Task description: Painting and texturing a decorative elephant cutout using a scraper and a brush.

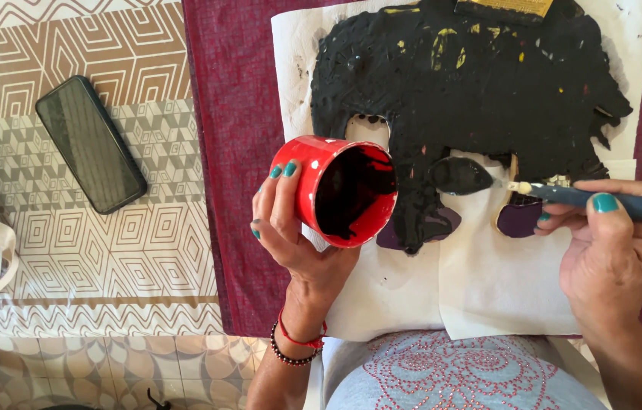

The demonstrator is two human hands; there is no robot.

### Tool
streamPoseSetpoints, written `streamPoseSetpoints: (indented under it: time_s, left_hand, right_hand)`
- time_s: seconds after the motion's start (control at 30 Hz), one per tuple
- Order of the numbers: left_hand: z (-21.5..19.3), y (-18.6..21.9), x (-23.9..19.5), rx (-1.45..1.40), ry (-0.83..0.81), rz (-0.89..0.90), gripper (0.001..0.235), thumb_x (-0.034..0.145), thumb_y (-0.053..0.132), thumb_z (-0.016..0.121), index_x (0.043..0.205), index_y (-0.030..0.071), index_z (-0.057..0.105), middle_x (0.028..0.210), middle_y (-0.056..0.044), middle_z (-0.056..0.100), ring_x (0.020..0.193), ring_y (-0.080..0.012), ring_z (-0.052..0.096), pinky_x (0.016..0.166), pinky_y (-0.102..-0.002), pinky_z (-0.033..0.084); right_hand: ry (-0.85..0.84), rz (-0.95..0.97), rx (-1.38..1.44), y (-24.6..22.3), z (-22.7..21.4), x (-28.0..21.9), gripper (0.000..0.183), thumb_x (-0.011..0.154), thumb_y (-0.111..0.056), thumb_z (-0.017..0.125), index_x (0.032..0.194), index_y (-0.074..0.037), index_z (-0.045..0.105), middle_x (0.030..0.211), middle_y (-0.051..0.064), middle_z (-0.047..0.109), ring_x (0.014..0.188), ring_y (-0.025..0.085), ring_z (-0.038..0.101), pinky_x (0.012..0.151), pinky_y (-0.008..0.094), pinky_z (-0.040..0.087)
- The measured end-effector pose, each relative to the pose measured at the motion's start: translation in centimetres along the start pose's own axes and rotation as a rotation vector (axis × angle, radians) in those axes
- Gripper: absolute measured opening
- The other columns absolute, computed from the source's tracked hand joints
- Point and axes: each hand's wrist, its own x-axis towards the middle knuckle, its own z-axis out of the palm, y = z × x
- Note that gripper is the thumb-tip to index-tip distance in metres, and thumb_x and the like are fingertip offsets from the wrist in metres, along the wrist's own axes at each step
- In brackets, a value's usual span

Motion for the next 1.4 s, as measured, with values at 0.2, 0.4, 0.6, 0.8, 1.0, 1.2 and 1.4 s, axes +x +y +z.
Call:
streamPoseSetpoints:
  time_s: [0.2, 0.4, 0.6, 0.8, 1.0, 1.2, 1.4]
  left_hand:
    - [0.2, 0.0, 0.1, 0.012, 0.014, 0.007, 0.127, 0.084, 0.014, 0.097, 0.165, 0.015, -0.002, 0.140, -0.021, 0.054, 0.120, -0.0408, 0.062, 0.103, -0.059, 0.057]
    - [0.5, 0.3, 0.0, 0.003, 0.042, -0.038, 0.120, 0.080, 0.023, 0.102, 0.157, 0.006, 0.012, 0.138, -0.017, 0.057, 0.115, -0.0389, 0.065, 0.099, -0.056, 0.060]
    - [-0.2, 0.3, 0.4, 0.047, -0.020, 0.008, 0.131, 0.084, 0.019, 0.098, 0.165, 0.017, -0.005, 0.138, -0.020, 0.055, 0.119, -0.0408, 0.062, 0.103, -0.059, 0.058]
    - [-0.1, 0.0, -0.3, -0.004, -0.008, -0.030, 0.115, 0.090, 0.010, 0.088, 0.165, 0.016, 0.000, 0.139, -0.019, 0.056, 0.120, -0.0417, 0.061, 0.103, -0.061, 0.056]
    - [-0.1, -0.2, -0.5, -0.004, -0.005, -0.017, 0.116, 0.090, 0.013, 0.086, 0.165, 0.017, -0.002, 0.140, -0.022, 0.056, 0.125, -0.0385, 0.059, 0.108, -0.060, 0.052]
    - [0.3, -0.3, -0.4, 0.021, 0.035, -0.023, 0.129, 0.083, 0.018, 0.098, 0.166, 0.015, -0.001, 0.142, -0.022, 0.052, 0.122, -0.0422, 0.061, 0.105, -0.059, 0.056]
    - [0.1, -0.3, -0.5, 0.000, 0.035, -0.040, 0.124, 0.086, 0.015, 0.093, 0.166, 0.015, -0.001, 0.142, -0.022, 0.053, 0.123, -0.0430, 0.059, 0.105, -0.061, 0.056]
  right_hand:
    - [-0.013, 0.027, -0.004, 0.2, -1.0, -0.3, 0.017, 0.104, -0.014, 0.048, 0.111, -0.001, 0.056, 0.085, 0.016, 0.056, 0.074, 0.023, 0.067, 0.055, 0.031, 0.055]
    - [-0.001, 0.057, -0.029, 0.4, -2.0, -0.8, 0.016, 0.105, -0.017, 0.050, 0.109, -0.003, 0.056, 0.084, 0.012, 0.052, 0.070, 0.023, 0.065, 0.055, 0.030, 0.050]
    - [-0.023, 0.003, -0.004, 0.6, -1.4, -0.5, 0.018, 0.107, -0.017, 0.050, 0.114, -0.001, 0.054, 0.094, 0.017, 0.058, 0.075, 0.024, 0.067, 0.057, 0.031, 0.055]
    - [-0.044, -0.018, -0.019, -0.1, 0.3, -0.3, 0.019, 0.109, -0.013, 0.052, 0.112, 0.004, 0.059, 0.095, 0.018, 0.061, 0.074, 0.026, 0.068, 0.058, 0.034, 0.059]
    - [-0.107, -0.045, 0.000, -0.2, 0.5, -0.5, 0.022, 0.106, -0.014, 0.051, 0.111, 0.007, 0.057, 0.082, 0.023, 0.058, 0.068, 0.028, 0.064, 0.059, 0.034, 0.057]
    - [-0.078, 0.008, 0.003, -0.2, 0.6, -0.1, 0.018, 0.108, -0.012, 0.051, 0.112, 0.005, 0.057, 0.096, 0.020, 0.061, 0.074, 0.026, 0.067, 0.060, 0.034, 0.060]
    - [-0.139, -0.001, 0.010, -1.5, 2.6, 1.0, 0.023, 0.112, -0.015, 0.053, 0.119, 0.006, 0.058, 0.092, 0.023, 0.064, 0.068, 0.029, 0.066, 0.063, 0.034, 0.060]
